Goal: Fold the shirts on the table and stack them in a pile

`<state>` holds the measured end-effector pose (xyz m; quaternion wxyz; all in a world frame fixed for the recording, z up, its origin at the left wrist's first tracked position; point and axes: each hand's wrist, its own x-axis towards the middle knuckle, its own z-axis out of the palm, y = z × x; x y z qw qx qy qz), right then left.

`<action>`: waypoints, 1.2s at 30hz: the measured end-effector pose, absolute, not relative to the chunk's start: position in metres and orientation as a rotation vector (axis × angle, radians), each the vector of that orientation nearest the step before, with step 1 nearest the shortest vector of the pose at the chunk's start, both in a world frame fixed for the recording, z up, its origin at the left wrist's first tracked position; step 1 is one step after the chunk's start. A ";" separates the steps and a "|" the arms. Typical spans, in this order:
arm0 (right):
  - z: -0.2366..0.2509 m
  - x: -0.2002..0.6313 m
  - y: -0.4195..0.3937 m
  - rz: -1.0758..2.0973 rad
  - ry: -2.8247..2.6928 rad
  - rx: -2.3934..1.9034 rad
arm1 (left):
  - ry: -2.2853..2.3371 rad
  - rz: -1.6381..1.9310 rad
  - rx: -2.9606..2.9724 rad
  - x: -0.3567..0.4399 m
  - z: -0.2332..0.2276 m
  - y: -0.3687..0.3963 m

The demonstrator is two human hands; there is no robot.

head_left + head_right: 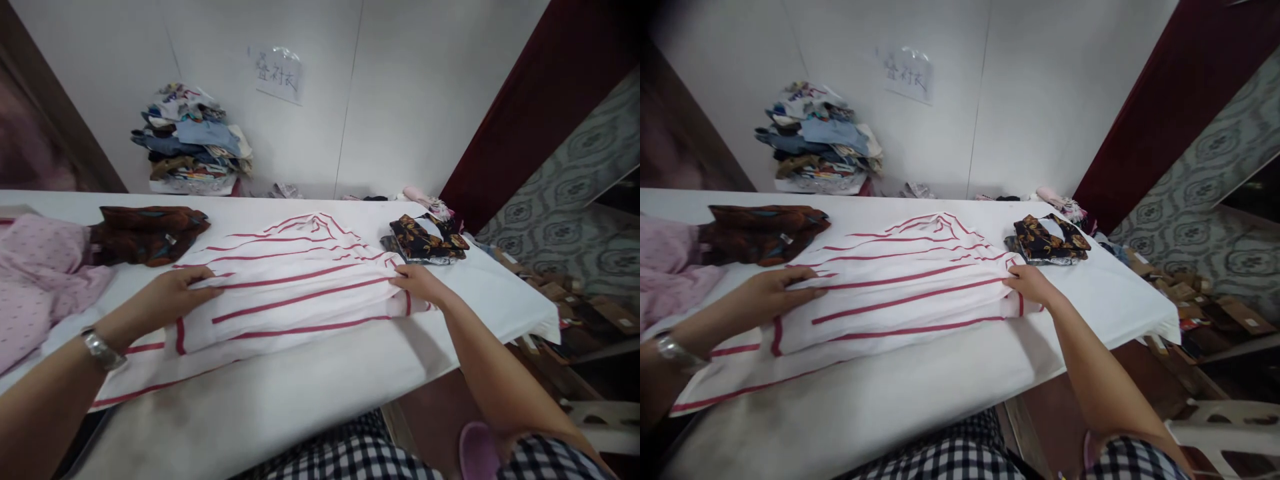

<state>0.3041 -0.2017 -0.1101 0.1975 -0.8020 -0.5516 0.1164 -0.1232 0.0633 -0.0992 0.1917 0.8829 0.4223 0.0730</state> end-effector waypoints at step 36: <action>-0.193 0.356 -0.309 -0.078 -0.986 -2.303 | 0.844 0.562 2.944 -0.184 -0.227 -0.013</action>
